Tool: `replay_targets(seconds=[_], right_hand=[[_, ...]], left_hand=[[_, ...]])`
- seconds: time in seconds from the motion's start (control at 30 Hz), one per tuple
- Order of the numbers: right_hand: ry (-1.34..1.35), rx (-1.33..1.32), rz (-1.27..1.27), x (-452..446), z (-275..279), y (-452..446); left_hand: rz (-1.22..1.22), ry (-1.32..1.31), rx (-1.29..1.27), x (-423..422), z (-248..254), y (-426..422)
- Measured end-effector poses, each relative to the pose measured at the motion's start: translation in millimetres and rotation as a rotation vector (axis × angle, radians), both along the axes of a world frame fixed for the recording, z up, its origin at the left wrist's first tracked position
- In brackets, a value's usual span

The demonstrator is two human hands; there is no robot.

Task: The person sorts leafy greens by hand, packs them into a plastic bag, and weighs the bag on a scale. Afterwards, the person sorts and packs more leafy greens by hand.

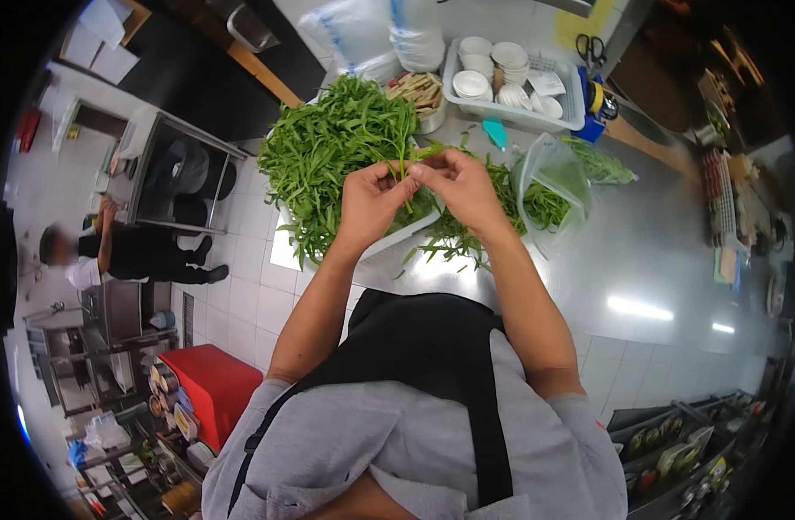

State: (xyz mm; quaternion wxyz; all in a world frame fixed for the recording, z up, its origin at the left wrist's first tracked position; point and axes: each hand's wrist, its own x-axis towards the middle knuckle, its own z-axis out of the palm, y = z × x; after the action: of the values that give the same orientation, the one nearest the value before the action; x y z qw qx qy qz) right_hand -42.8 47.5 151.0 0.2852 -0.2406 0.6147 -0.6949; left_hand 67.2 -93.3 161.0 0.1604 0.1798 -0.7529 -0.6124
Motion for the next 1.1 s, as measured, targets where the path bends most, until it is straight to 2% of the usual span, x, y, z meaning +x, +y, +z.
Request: replay_targets(seconds=[0.1,0.17,0.27,0.3,0.4,0.5,0.6,0.7,0.8,0.93,1.03,1.1], right_hand=[[-0.116,-0.128,-0.043,7.3,-9.5,-3.9],[0.003,-0.089,-0.113,2.7,-15.8,-2.0],[0.064,-0.044,-0.154,-2.4,-11.3,4.5],[0.062,-0.03,-0.154,-2.2,-8.5,7.1],[0.149,0.073,-0.139,-4.9,-9.4,9.6],[0.188,0.049,-0.142,-0.7,-0.7,6.3],[0.239,0.104,-0.169,3.6,12.8,8.2],[0.469,0.04,-0.197,6.2,13.2,7.8],[0.544,0.014,-0.103,14.9,14.0,10.3],[0.598,0.079,-0.129,21.6,8.9,19.7],[0.522,0.078,-0.13,25.7,1.4,31.0],[0.585,0.051,-0.162,25.2,-2.6,35.5]], left_hand=[[-0.043,-0.046,-0.105,-0.8,-0.5,3.0],[-0.065,-0.052,-0.11,2.4,6.3,7.3],[0.055,0.126,0.165,6.0,-3.7,5.6],[0.081,0.07,0.263,9.2,-0.5,0.9],[0.087,0.065,0.288,10.7,12.3,-0.3],[0.146,0.162,0.057,9.1,2.8,0.9],[0.233,0.207,0.122,21.7,9.6,10.6],[0.18,0.023,0.355,25.5,27.2,27.5],[0.179,0.119,0.454,11.0,12.8,32.3],[0.183,0.188,0.485,4.3,-18.7,28.6],[0.141,0.168,0.485,-0.9,-23.1,32.9],[0.102,0.149,0.518,-2.8,-19.6,39.9]])
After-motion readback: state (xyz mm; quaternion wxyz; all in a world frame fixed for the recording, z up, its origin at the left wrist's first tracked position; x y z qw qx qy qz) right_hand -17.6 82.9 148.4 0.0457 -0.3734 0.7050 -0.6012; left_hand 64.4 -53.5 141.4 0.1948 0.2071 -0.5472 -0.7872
